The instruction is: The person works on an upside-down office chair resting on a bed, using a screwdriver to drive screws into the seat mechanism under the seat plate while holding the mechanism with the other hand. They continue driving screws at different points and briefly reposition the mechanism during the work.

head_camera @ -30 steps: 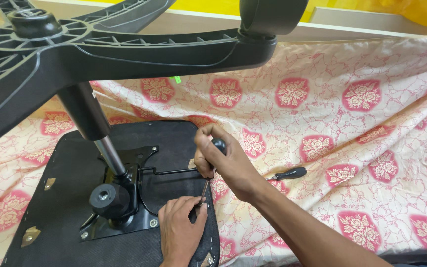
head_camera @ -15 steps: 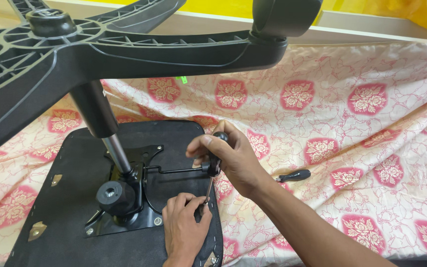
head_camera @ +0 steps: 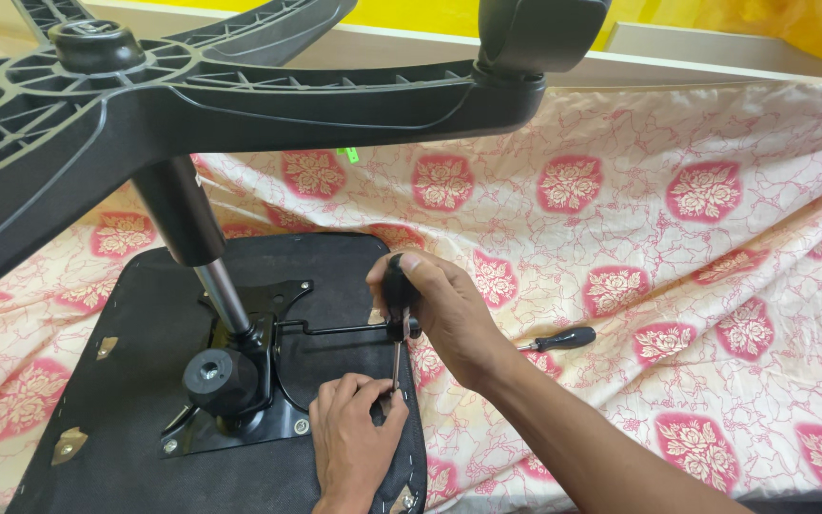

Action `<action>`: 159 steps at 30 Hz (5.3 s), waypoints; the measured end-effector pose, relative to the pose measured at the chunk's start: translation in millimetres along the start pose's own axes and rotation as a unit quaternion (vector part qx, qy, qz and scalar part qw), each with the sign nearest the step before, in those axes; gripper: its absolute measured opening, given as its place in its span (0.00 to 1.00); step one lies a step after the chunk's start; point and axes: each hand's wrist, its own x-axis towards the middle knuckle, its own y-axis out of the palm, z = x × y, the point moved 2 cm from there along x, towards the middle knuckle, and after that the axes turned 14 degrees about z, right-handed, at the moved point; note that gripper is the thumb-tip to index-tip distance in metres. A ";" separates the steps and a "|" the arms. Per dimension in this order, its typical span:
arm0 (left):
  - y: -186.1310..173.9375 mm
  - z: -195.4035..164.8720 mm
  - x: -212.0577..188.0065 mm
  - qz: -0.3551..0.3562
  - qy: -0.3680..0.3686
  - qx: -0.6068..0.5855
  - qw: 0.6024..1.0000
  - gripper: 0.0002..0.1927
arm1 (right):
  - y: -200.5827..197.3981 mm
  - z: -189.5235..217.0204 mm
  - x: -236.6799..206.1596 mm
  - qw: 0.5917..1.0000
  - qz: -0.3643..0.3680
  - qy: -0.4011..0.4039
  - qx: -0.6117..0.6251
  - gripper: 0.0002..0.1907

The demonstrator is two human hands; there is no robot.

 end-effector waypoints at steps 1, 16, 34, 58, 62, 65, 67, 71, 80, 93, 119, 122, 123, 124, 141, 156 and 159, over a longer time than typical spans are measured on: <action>0.9 -0.7 -0.9 0.002 0.001 0.000 1.000 0.11 | 0.3 0.4 0.4 1.000 0.004 -0.011 -0.008 0.21; -4.4 -3.0 0.5 0.041 -0.015 -0.015 0.999 0.13 | -5.1 -1.7 2.9 0.997 0.006 -0.020 0.079 0.25; 1.9 6.6 -3.2 0.019 0.052 0.005 0.998 0.11 | 2.6 1.7 12.1 0.997 -0.063 -0.015 -0.042 0.14; -1.3 4.6 -1.4 0.015 0.017 0.012 1.000 0.15 | 8.6 -0.6 8.6 1.000 -0.027 -0.007 -0.009 0.13; -2.5 2.7 -1.3 0.014 -0.008 -0.009 1.000 0.15 | 7.6 -0.2 6.5 0.999 -0.026 0.003 -0.031 0.13; -2.0 2.1 -0.7 0.026 -0.021 0.000 0.999 0.12 | 3.9 0.8 6.3 0.999 0.014 -0.014 0.025 0.21; -0.3 1.2 -1.3 0.030 -0.018 0.010 0.999 0.12 | 2.6 0.0 4.3 0.998 0.030 -0.019 0.049 0.24; 0.2 1.4 -2.3 0.015 -0.003 0.013 1.000 0.12 | 4.4 -3.3 1.0 0.999 0.019 -0.009 0.046 0.18; -3.1 -0.8 -1.1 0.007 -0.004 0.008 1.000 0.13 | 6.2 -8.2 6.6 0.999 0.023 -0.001 0.043 0.15; 0.3 2.1 0.5 0.018 -0.012 0.015 1.000 0.13 | -0.9 -9.8 8.8 0.997 -0.010 0.001 0.077 0.24; 3.1 6.0 0.3 0.020 -0.004 0.012 1.000 0.11 | -0.9 -0.3 6.6 1.000 -0.018 -0.020 0.010 0.15; 2.2 4.9 -0.5 0.034 0.004 0.024 0.999 0.13 | 1.9 2.7 7.7 0.996 -0.056 -0.028 -0.057 0.12; 1.5 4.2 0.0 0.040 0.005 0.029 0.999 0.15 | 2.0 4.4 8.2 0.995 -0.068 -0.036 -0.071 0.14; 1.1 2.9 0.5 0.037 0.003 0.025 0.999 0.14 | 2.2 5.0 7.9 0.996 -0.060 -0.019 -0.061 0.14; 0.8 0.4 -0.3 -0.001 -0.001 0.022 1.000 0.12 | -3.6 -4.3 1.7 1.000 -0.020 0.008 0.003 0.22; 0.0 1.6 0.5 0.033 -0.008 0.016 0.999 0.12 | -2.6 0.1 9.2 0.997 -0.048 -0.024 -0.056 0.14; -1.0 1.2 1.2 0.034 -0.027 0.004 0.999 0.12 | -9.1 -0.8 6.5 0.998 -0.047 -0.020 -0.020 0.11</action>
